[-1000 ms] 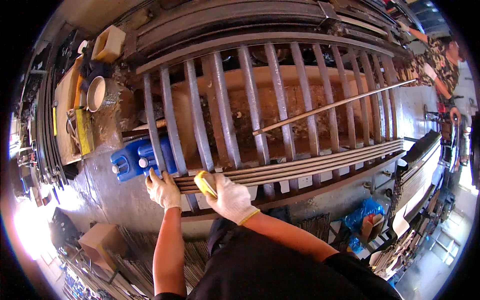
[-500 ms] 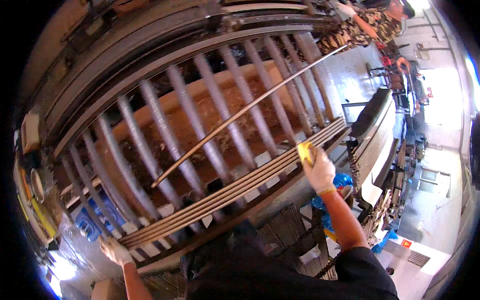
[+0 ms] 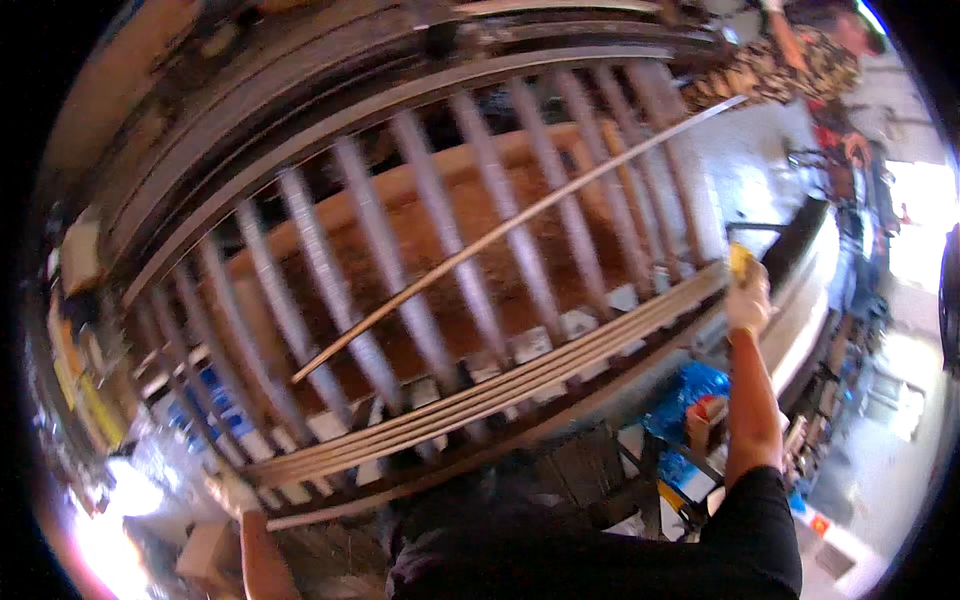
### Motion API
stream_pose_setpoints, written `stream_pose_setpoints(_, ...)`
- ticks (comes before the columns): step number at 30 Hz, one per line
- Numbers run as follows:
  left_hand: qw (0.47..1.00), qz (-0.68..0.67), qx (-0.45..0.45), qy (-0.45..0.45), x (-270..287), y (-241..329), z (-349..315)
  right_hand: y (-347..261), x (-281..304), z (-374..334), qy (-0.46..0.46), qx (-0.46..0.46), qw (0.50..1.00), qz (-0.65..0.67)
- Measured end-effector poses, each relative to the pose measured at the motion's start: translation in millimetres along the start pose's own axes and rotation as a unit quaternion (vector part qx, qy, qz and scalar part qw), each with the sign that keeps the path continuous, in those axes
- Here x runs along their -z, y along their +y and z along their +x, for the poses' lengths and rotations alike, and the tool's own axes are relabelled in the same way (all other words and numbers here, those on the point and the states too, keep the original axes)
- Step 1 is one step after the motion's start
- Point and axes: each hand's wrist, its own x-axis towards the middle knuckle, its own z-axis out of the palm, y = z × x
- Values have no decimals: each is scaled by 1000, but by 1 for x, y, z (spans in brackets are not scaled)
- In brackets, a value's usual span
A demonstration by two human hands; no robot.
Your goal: The person repeatedly wipes long wooden rods with a yellow sponge soaked in a liquid from a small container. They handle the rods one by one, applying the finish along their length, then place them on a nearby rack. The process is repeated for several rods in a workshop setting.
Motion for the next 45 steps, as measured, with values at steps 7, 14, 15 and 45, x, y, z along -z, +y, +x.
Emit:
stream_pose_setpoints(7,927,92,-360,55,-24,129,-49,-105,59,-142,-51,-40,960,271)
stream_pose_setpoints(14,738,144,-641,-156,-45,289,-99,-218,85,-276,-139,-93,863,477)
stream_pose_setpoints(15,726,160,-650,-159,-50,288,-94,-226,83,-292,-147,-86,842,511)
stream_pose_setpoints(45,850,146,-498,-90,55,21,107,-449,80,-349,-242,165,815,500)
